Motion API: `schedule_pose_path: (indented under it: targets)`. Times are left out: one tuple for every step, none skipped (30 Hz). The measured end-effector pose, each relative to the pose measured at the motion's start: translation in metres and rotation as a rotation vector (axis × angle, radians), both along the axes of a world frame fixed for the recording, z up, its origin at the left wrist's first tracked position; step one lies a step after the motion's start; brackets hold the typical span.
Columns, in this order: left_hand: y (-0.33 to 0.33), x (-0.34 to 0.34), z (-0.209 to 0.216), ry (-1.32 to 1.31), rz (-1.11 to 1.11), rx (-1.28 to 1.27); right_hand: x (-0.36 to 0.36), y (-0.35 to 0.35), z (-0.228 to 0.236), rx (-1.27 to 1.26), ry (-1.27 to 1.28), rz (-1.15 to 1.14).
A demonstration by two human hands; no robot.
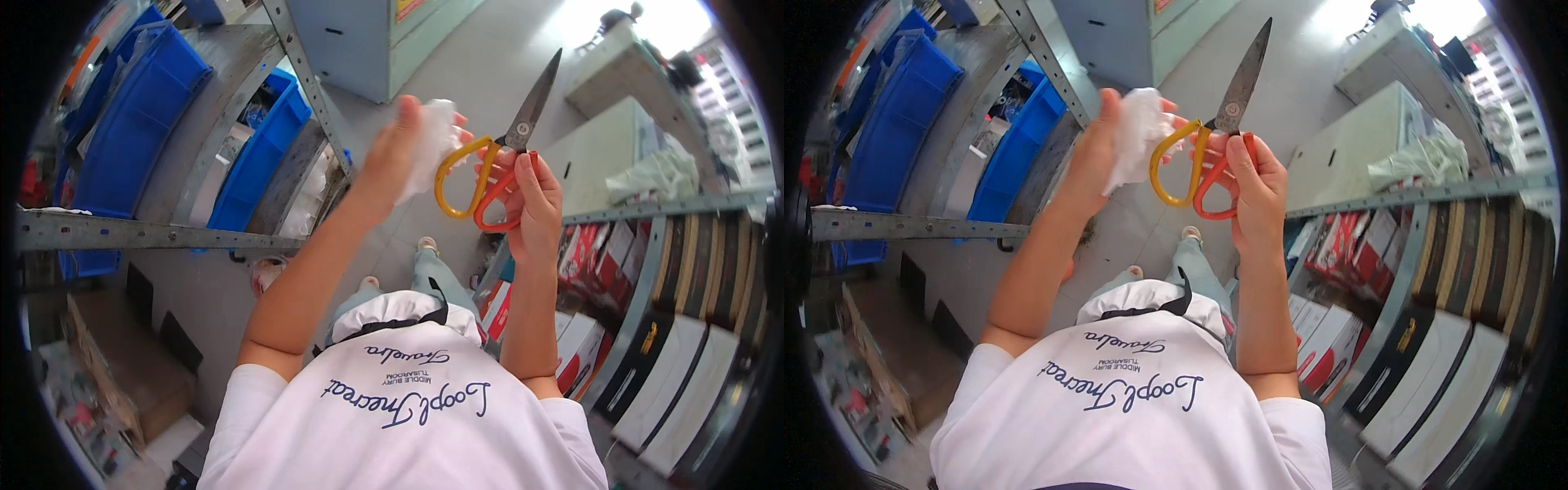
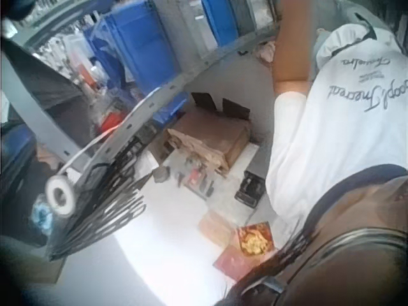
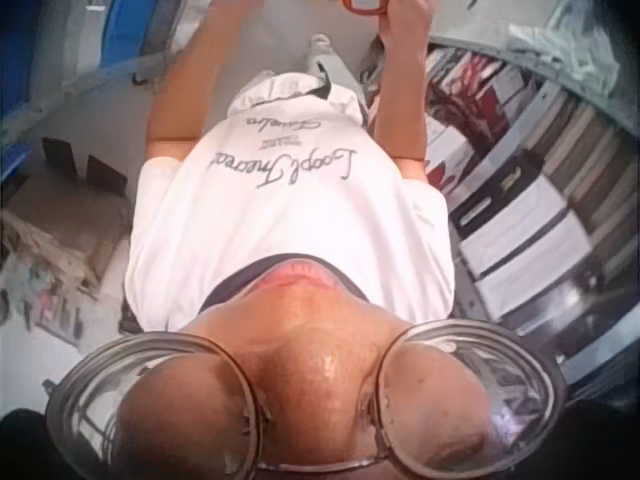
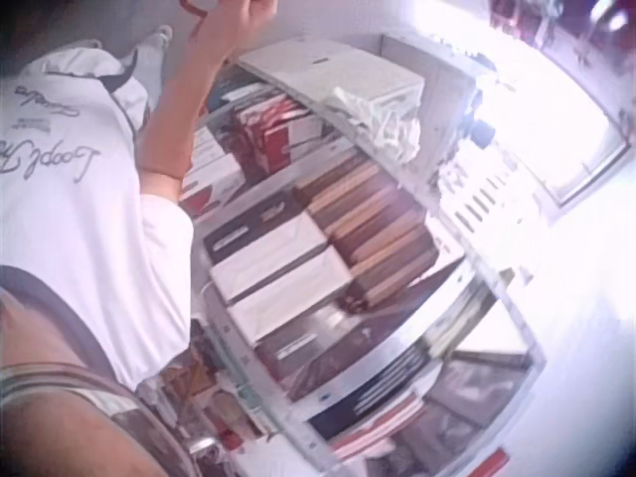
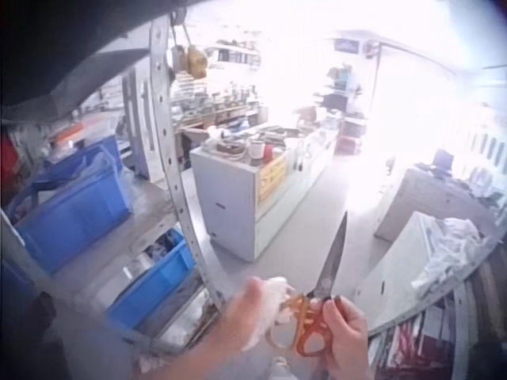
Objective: The person washes a yellow comb and a blue brush under running water in a sink, then scrubs them with a small brush. They then pick up a pair of scissors, wipe them with a tissue, and spray them with a red aerosol can.
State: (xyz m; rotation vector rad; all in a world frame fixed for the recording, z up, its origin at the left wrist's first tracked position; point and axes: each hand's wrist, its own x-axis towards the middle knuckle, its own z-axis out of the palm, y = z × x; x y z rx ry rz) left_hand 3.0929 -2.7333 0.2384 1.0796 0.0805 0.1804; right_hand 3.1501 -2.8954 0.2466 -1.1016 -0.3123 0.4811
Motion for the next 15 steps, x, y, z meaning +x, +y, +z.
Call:
schedule_pose_path:
  targets:
    - [-0.009,0.013,-0.005,0.03,0.152,0.215,0.013,0.007,-0.005,0.006,0.012,-0.009]
    - [-0.021,0.025,-0.011,0.07,0.29,0.431,0.025,0.013,-0.011,0.011,0.029,-0.026]
    - [-0.029,0.036,-0.011,0.093,0.431,0.65,0.034,0.02,-0.011,0.02,0.025,-0.043]
    - [-0.033,0.045,-0.007,-0.05,0.696,0.894,0.034,0.027,-0.006,0.022,0.06,-0.073]
    - [-0.032,0.055,-0.01,0.02,0.74,0.905,0.041,0.035,-0.009,0.017,0.027,-0.103]
    - [-0.03,0.065,-0.014,0.088,0.782,0.914,0.048,0.042,-0.013,0.011,-0.006,-0.136]
    - [-0.028,0.074,-0.018,0.156,0.822,0.92,0.056,0.048,-0.015,0.006,-0.041,-0.17]
    - [-0.025,0.08,-0.021,0.165,0.85,0.909,0.061,0.051,-0.014,0.008,0.006,-0.135]
    - [-0.023,0.085,-0.025,0.176,0.876,0.894,0.066,0.052,-0.017,0.001,0.03,-0.121]
    - [-0.023,0.089,-0.028,0.186,0.901,0.878,0.07,0.054,-0.02,-0.007,0.054,-0.109]
    - [-0.022,0.092,-0.03,0.208,0.892,0.734,0.075,0.058,-0.022,-0.006,0.074,-0.096]
    - [-0.023,0.094,-0.031,0.225,0.88,0.589,0.081,0.06,-0.023,0.011,0.061,-0.093]
    - [-0.023,0.097,-0.032,0.239,0.865,0.444,0.086,0.062,-0.022,0.029,0.048,-0.093]
    - [-0.023,0.1,-0.03,0.226,0.882,0.373,0.089,0.064,-0.022,0.042,0.033,-0.096]
    - [-0.023,0.103,-0.027,0.213,0.897,0.303,0.091,0.067,-0.021,0.045,0.047,-0.096]
